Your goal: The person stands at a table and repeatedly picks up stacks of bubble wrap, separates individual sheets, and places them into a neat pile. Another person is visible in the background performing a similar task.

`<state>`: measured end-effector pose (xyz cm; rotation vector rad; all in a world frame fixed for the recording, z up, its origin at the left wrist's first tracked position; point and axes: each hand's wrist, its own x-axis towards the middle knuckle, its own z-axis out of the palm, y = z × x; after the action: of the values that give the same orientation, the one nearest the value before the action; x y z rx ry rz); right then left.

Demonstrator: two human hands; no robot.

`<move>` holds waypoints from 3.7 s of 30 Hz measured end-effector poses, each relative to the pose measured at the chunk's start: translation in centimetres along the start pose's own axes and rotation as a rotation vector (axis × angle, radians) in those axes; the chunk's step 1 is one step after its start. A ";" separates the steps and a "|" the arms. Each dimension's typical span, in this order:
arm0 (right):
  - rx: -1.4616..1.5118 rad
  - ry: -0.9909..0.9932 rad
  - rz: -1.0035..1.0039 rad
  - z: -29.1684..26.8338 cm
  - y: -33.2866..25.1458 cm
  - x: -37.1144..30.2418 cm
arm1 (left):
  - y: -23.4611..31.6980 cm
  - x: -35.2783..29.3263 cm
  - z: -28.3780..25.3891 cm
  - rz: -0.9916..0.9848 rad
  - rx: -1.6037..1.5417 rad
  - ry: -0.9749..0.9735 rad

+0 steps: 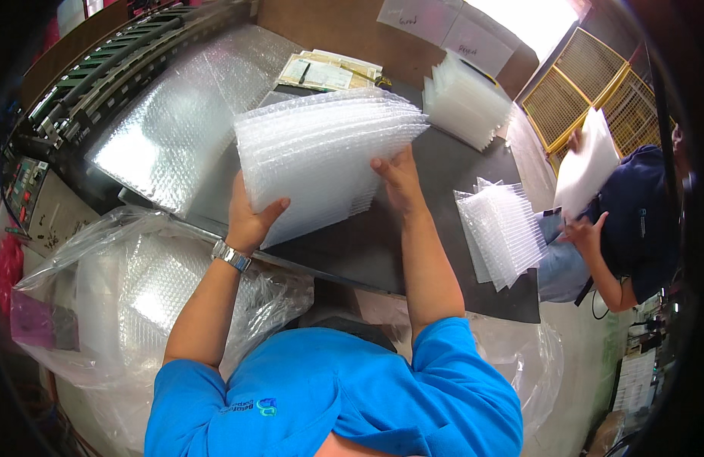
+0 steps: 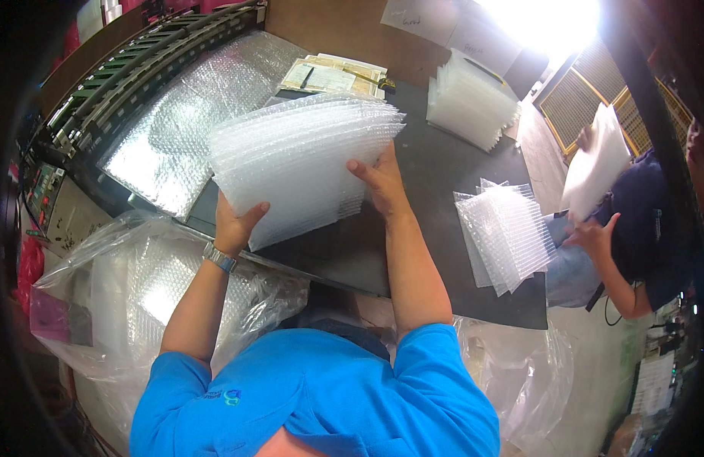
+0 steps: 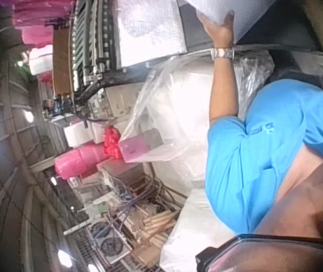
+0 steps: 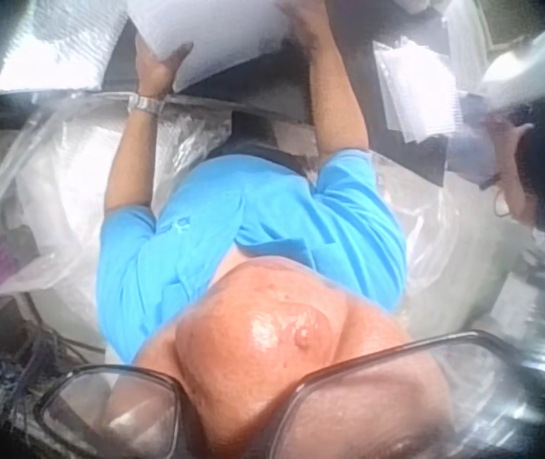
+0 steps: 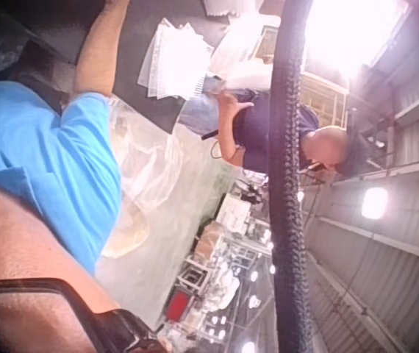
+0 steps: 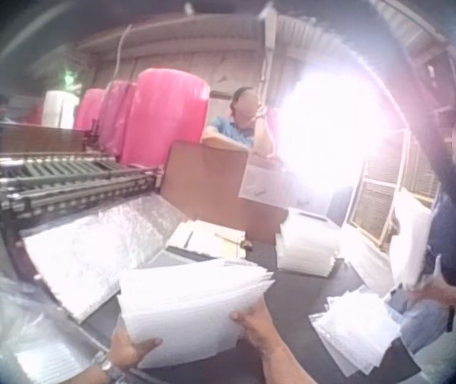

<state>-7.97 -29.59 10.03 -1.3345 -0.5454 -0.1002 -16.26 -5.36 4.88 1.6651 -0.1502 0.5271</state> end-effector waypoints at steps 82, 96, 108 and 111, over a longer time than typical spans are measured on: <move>-1.047 -0.321 0.199 -2.9 5.9 -6.1 | 2.5 -0.1 -7.7 0.607 0.931 0.642; -1.050 -0.314 0.185 -3.0 6.1 -6.1 | 4.2 -0.3 -6.4 0.543 0.603 0.662; -1.059 -0.313 0.201 -2.8 5.9 -6.1 | 5.0 1.4 -9.1 -0.401 -1.121 0.496; -1.059 -0.312 0.197 -2.7 5.9 -6.1 | 4.9 1.2 -9.2 -0.440 -1.158 0.499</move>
<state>-10.22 -32.10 1.79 -2.4576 -0.6450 -0.0098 -19.49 2.91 10.46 0.3849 0.2455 0.3743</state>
